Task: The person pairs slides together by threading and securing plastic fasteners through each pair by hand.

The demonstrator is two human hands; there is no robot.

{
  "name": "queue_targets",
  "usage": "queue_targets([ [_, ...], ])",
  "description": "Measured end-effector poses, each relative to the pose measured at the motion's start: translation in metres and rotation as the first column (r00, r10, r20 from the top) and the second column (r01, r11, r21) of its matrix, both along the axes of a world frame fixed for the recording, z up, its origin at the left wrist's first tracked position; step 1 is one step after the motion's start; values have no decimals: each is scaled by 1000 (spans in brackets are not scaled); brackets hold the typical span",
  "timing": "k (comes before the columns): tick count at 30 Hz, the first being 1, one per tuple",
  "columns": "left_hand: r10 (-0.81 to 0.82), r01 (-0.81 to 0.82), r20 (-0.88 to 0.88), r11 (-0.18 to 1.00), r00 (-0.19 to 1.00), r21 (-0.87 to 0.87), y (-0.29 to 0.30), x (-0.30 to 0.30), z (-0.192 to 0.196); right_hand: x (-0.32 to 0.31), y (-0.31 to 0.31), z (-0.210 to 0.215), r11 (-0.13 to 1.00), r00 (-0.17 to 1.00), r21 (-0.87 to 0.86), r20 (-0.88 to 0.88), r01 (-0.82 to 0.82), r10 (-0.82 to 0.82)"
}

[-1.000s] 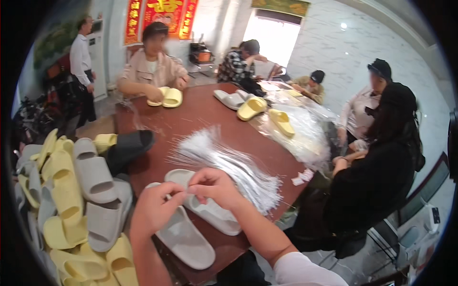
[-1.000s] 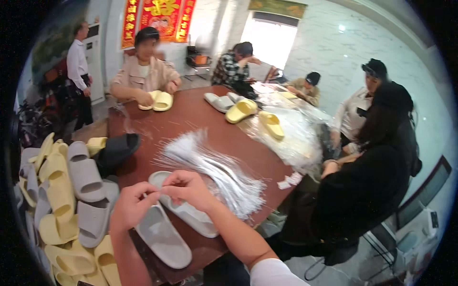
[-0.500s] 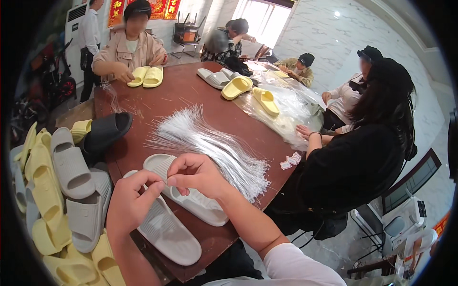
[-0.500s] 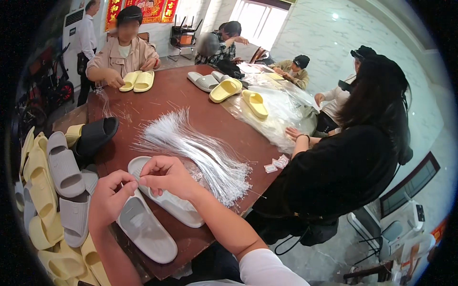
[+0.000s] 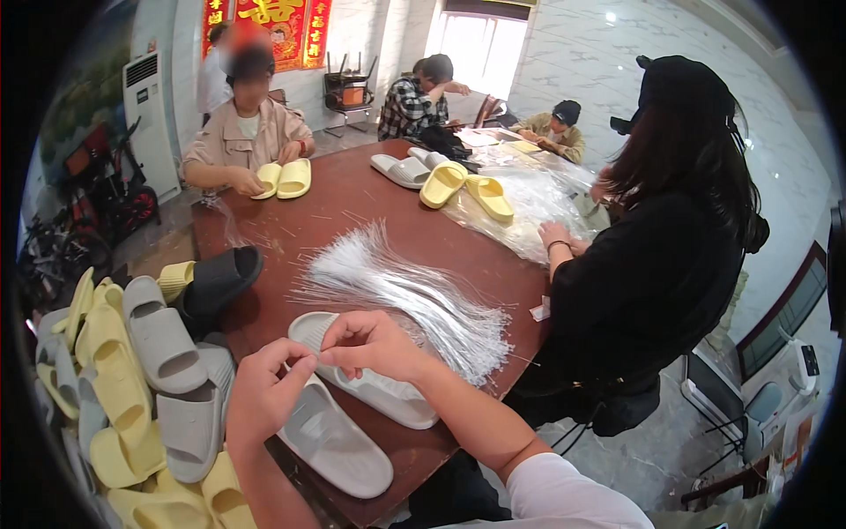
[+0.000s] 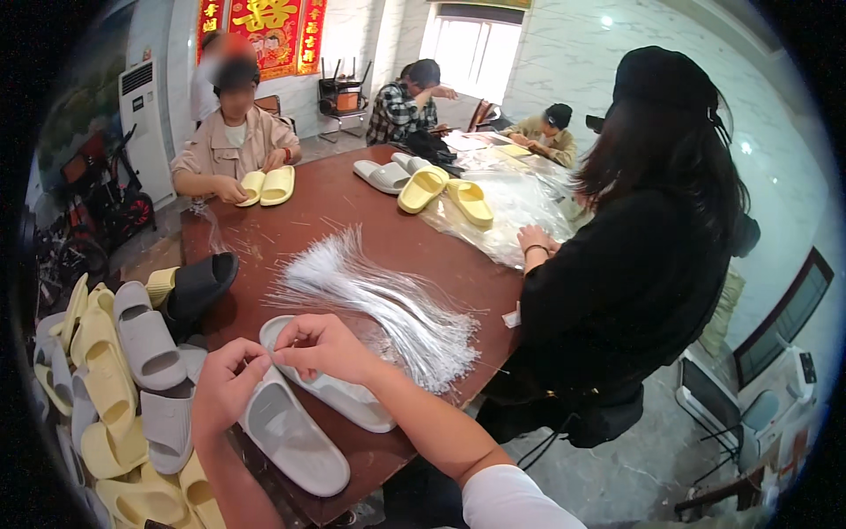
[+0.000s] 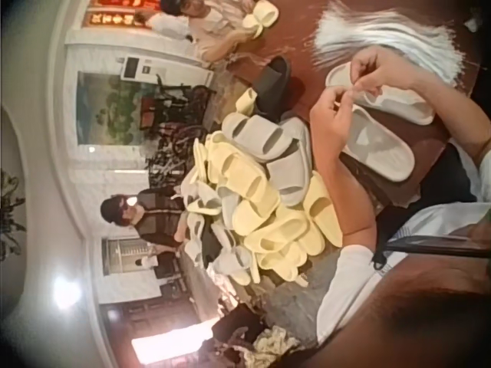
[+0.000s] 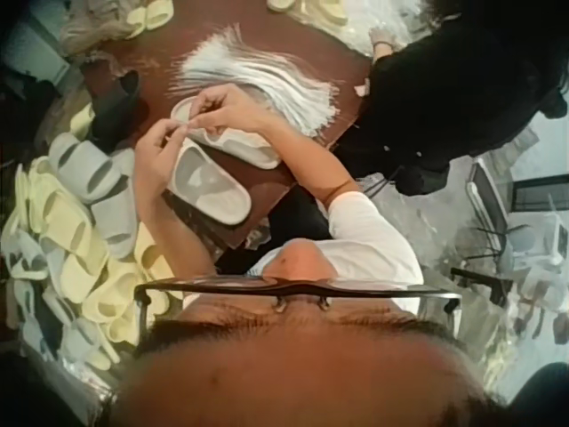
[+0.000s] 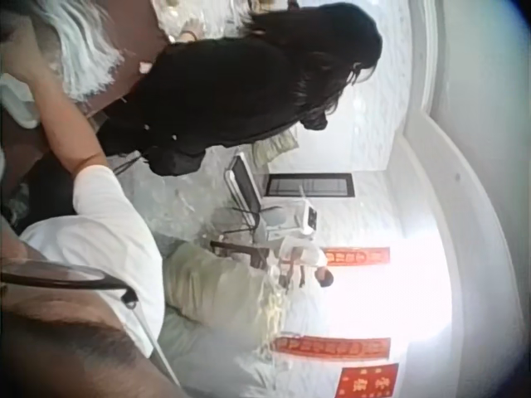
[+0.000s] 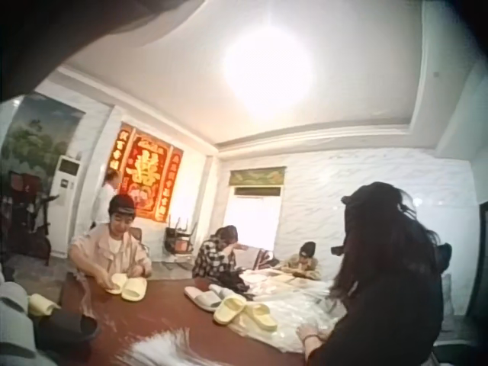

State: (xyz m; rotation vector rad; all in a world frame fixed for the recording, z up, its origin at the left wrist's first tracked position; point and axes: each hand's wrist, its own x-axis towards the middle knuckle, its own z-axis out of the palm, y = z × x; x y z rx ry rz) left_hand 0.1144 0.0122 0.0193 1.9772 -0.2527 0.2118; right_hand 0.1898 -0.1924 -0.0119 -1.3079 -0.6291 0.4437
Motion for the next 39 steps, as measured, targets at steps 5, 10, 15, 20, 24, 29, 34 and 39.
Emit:
queue_targets([
  [5, 28, -28, 15, 999, 1000, 37, 3, -4, 3, -2, 6, -2, 1000, 1000, -15, 0, -13, 13],
  [10, 41, -41, -3, 998, 999, 57, 1, 0, -2, 1, 3, -2, 999, 1000, -38, -1, -8, 8],
  [15, 40, -40, 10, 997, 999, 64, 4, 0, -1, 0, 5, 3, 996, 1000, -80, 12, 25, -24],
  [20, 1, -9, 86, 996, 996, 88, 12, -1, -10, -1, 11, -5, 992, 994, -79, 62, 99, -94],
  [24, -34, 9, 190, 991, 981, 131, 1, 10, -16, 2, -6, -3, 976, 982, -133, 103, 173, -160],
  [29, 21, -38, 158, 994, 987, 104, 5, -3, -5, -3, 11, -3, 980, 982, -71, 61, 184, -180],
  [34, 83, -99, 205, 992, 975, 72, -2, 7, -19, 11, -1, -18, 966, 965, -125, 167, 224, -202],
  [39, 168, -186, 218, 980, 961, 67, -4, 3, -25, 27, -8, -40, 955, 953, -137, 196, 261, -233],
])
